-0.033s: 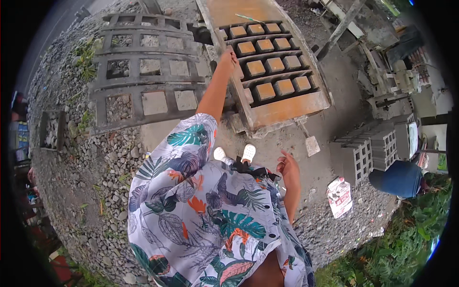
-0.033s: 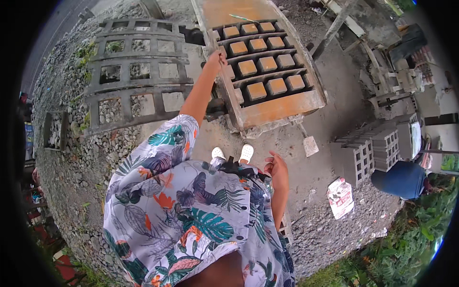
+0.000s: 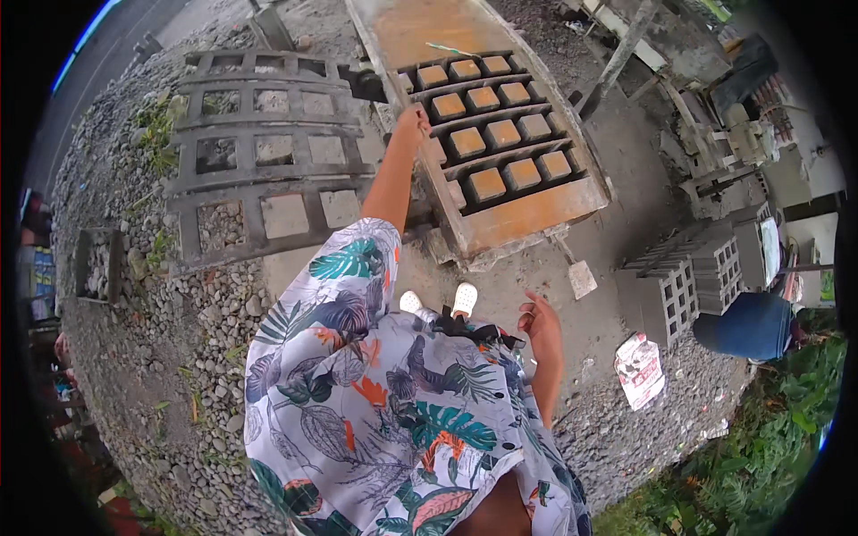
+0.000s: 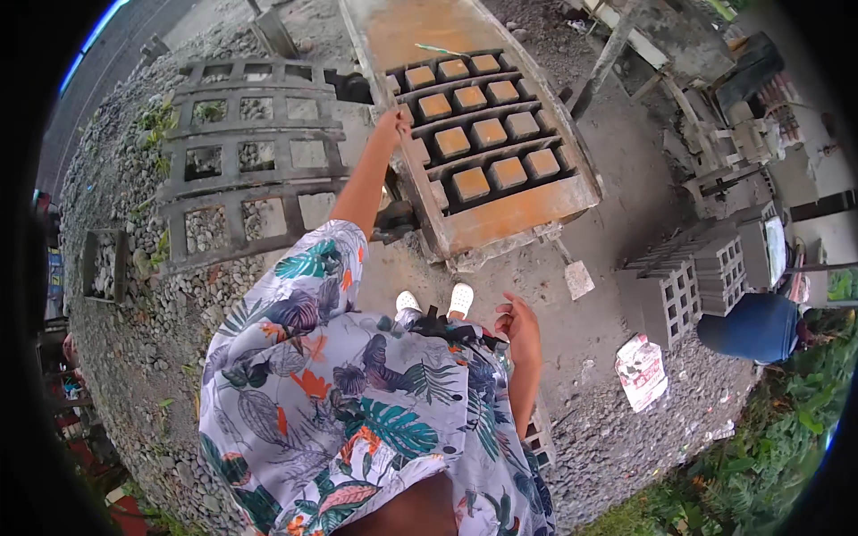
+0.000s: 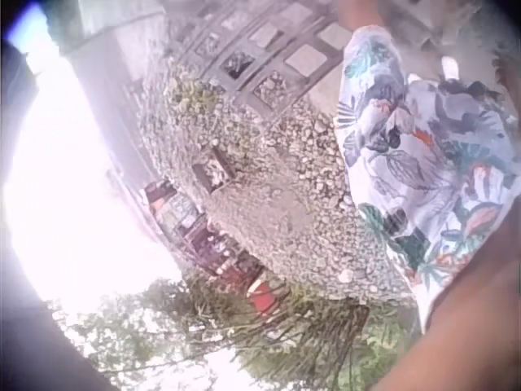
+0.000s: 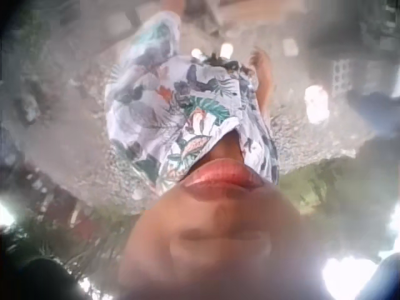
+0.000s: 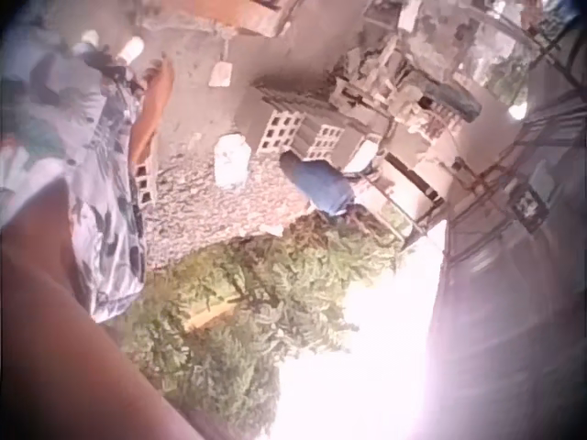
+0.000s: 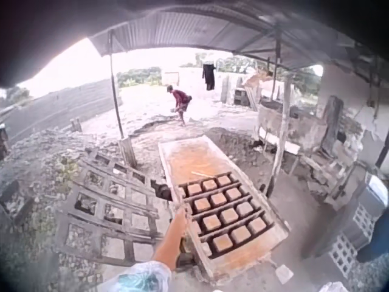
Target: The person cleans the edges of a concrete block mold using a small stick.
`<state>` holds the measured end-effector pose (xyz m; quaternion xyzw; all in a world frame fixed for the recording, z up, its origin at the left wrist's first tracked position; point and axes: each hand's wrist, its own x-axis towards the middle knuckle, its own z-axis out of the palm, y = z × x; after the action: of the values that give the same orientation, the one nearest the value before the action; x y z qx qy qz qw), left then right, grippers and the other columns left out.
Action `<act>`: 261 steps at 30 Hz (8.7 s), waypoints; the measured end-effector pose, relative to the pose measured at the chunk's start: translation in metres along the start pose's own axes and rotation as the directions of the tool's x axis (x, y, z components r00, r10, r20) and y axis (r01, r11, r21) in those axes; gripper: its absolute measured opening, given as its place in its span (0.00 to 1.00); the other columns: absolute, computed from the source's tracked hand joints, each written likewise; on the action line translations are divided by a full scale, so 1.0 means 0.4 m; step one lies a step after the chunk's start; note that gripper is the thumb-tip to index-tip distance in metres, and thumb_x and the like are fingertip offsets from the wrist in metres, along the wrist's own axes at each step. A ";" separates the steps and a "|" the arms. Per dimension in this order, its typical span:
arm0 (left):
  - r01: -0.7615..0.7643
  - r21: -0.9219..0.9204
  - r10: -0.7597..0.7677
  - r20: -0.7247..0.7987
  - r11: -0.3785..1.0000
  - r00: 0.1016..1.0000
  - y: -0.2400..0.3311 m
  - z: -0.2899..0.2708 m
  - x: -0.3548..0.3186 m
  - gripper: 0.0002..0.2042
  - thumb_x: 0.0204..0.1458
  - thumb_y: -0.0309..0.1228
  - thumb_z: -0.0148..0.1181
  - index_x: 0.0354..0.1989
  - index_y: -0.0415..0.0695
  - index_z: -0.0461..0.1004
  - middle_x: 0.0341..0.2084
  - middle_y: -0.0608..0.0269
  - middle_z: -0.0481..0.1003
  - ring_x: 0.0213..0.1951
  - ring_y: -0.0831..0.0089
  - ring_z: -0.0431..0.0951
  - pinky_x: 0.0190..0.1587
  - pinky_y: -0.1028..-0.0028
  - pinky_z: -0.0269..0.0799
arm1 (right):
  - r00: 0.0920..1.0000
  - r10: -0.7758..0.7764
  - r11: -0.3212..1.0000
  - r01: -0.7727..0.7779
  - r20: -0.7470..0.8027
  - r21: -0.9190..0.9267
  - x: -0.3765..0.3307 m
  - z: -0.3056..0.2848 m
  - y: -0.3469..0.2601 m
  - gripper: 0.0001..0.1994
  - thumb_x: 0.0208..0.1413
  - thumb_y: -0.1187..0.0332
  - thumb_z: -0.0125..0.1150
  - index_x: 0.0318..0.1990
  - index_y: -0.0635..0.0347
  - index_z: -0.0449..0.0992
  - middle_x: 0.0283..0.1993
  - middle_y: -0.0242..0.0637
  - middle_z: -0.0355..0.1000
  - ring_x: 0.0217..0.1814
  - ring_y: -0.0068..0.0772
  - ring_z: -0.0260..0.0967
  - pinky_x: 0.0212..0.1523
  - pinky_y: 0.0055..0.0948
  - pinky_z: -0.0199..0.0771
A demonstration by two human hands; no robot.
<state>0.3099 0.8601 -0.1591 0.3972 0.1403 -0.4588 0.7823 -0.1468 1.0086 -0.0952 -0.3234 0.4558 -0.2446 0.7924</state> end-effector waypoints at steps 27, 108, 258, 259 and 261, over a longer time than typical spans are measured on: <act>0.184 0.561 -0.411 0.311 0.807 0.857 -0.314 -0.209 -0.516 0.11 0.54 0.41 0.48 0.37 0.48 0.71 0.32 0.73 0.72 0.31 0.82 0.66 0.39 0.77 0.64 | 0.981 0.152 0.825 -0.059 0.122 -0.562 0.043 0.194 -0.075 0.18 0.59 0.56 0.40 0.29 0.62 0.68 0.23 0.33 0.68 0.22 0.21 0.65 0.21 0.19 0.64; 0.135 0.892 -0.758 0.278 0.432 0.591 -0.565 -0.071 -0.951 0.18 0.52 0.42 0.52 0.45 0.43 0.65 0.33 0.69 0.66 0.32 0.80 0.65 0.37 0.79 0.59 | 0.978 -0.093 0.937 0.150 0.187 -0.317 -0.286 -0.263 -0.029 0.10 0.44 0.65 0.53 0.32 0.62 0.69 0.19 0.33 0.65 0.18 0.28 0.66 0.19 0.27 0.68; 0.171 0.846 -0.802 0.387 0.505 0.456 -0.585 0.018 -0.764 0.08 0.53 0.33 0.49 0.24 0.50 0.61 0.13 0.76 0.58 0.18 0.83 0.58 0.23 0.79 0.55 | 0.879 -0.015 0.961 -0.119 -0.476 -0.250 -0.405 -0.088 0.166 0.24 0.50 0.49 0.45 0.27 0.68 0.72 0.35 0.44 0.73 0.32 0.39 0.72 0.36 0.37 0.72; 0.144 0.864 -0.801 0.368 0.482 0.472 -0.584 0.015 -0.769 0.07 0.53 0.33 0.49 0.25 0.49 0.61 0.13 0.76 0.58 0.18 0.83 0.58 0.23 0.79 0.55 | 0.877 -0.014 0.959 -0.123 -0.480 -0.254 -0.405 -0.089 0.165 0.24 0.50 0.50 0.45 0.27 0.67 0.72 0.35 0.44 0.73 0.32 0.39 0.72 0.36 0.37 0.72; 0.123 0.879 -0.797 0.349 0.461 0.493 -0.585 0.005 -0.773 0.06 0.53 0.33 0.49 0.26 0.49 0.62 0.13 0.76 0.58 0.18 0.83 0.58 0.23 0.79 0.55 | 0.879 -0.005 0.960 -0.130 -0.476 -0.249 -0.404 -0.089 0.163 0.24 0.50 0.50 0.45 0.27 0.67 0.73 0.34 0.43 0.73 0.31 0.39 0.72 0.36 0.37 0.72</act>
<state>-0.0514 0.9847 -0.0926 0.4019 -0.2796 -0.8029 0.3401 -0.2472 1.1523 -0.0656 -0.3453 0.6746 -0.2245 0.6126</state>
